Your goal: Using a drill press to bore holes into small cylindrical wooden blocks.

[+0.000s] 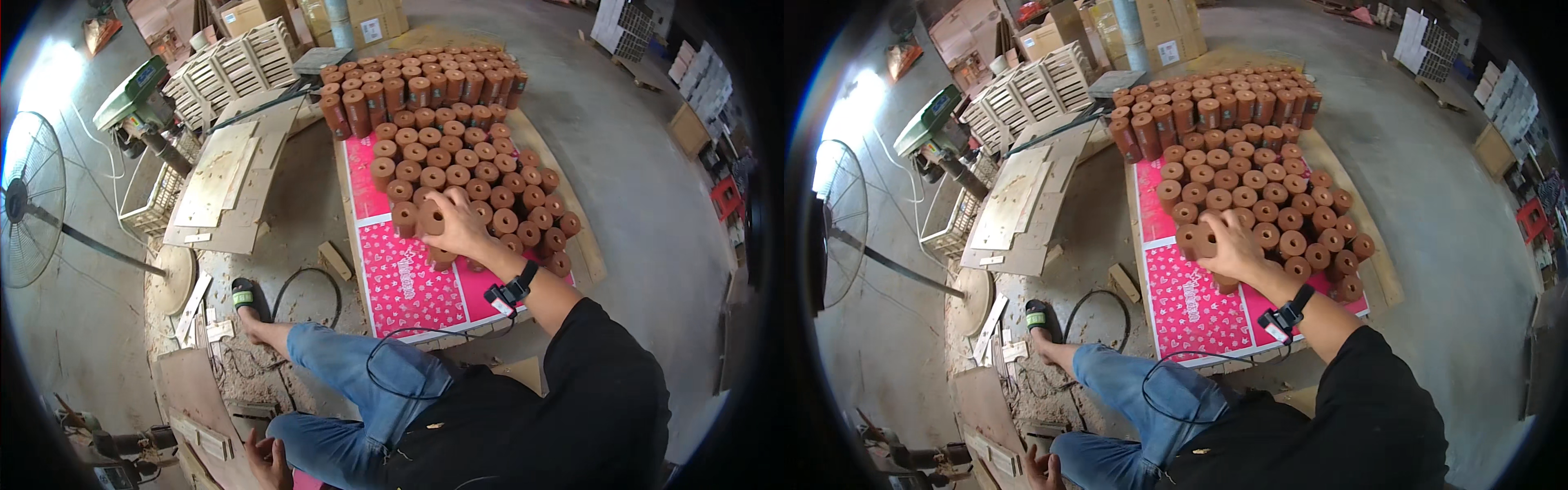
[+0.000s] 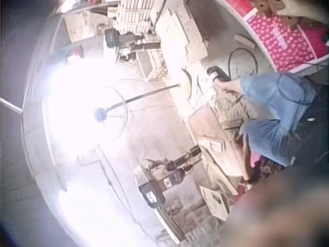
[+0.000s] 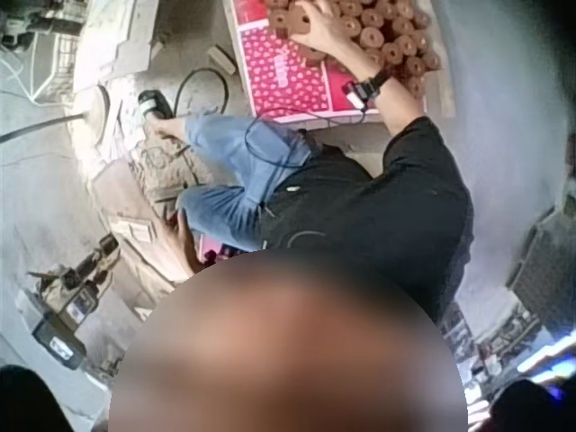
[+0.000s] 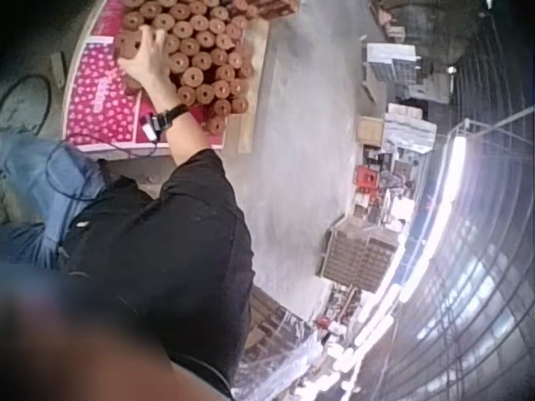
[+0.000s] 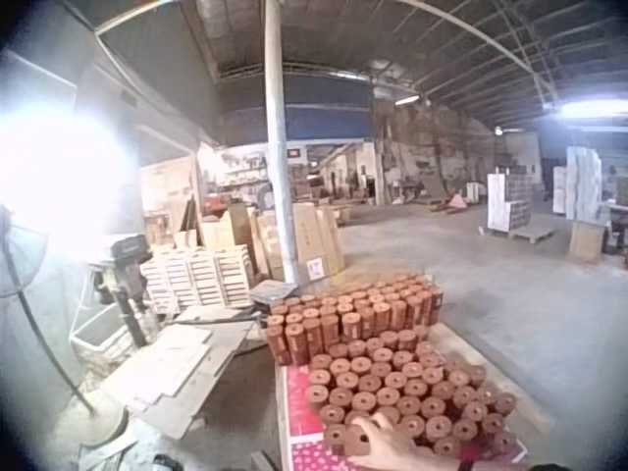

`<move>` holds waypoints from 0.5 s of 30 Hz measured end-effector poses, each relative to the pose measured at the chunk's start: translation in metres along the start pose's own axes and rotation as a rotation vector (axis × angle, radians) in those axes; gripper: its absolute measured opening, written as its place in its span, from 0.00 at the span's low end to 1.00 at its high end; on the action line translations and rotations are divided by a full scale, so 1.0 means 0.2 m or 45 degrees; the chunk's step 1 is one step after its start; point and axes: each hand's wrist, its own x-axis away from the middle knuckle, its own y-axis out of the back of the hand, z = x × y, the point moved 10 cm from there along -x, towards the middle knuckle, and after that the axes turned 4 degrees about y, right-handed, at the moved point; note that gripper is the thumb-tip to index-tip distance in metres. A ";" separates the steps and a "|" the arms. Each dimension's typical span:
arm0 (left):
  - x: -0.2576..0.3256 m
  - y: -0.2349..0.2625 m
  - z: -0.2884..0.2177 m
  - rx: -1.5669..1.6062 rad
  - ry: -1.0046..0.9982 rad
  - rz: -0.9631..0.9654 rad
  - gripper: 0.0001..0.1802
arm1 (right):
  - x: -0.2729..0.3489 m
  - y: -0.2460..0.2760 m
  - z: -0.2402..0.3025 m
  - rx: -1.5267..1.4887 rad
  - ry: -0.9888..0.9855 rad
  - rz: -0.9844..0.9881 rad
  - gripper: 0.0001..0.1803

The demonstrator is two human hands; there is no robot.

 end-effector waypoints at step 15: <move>1.39 0.48 0.83 -0.276 0.786 -0.970 0.29 | -0.09 -1.18 -0.26 1.131 0.094 0.351 0.48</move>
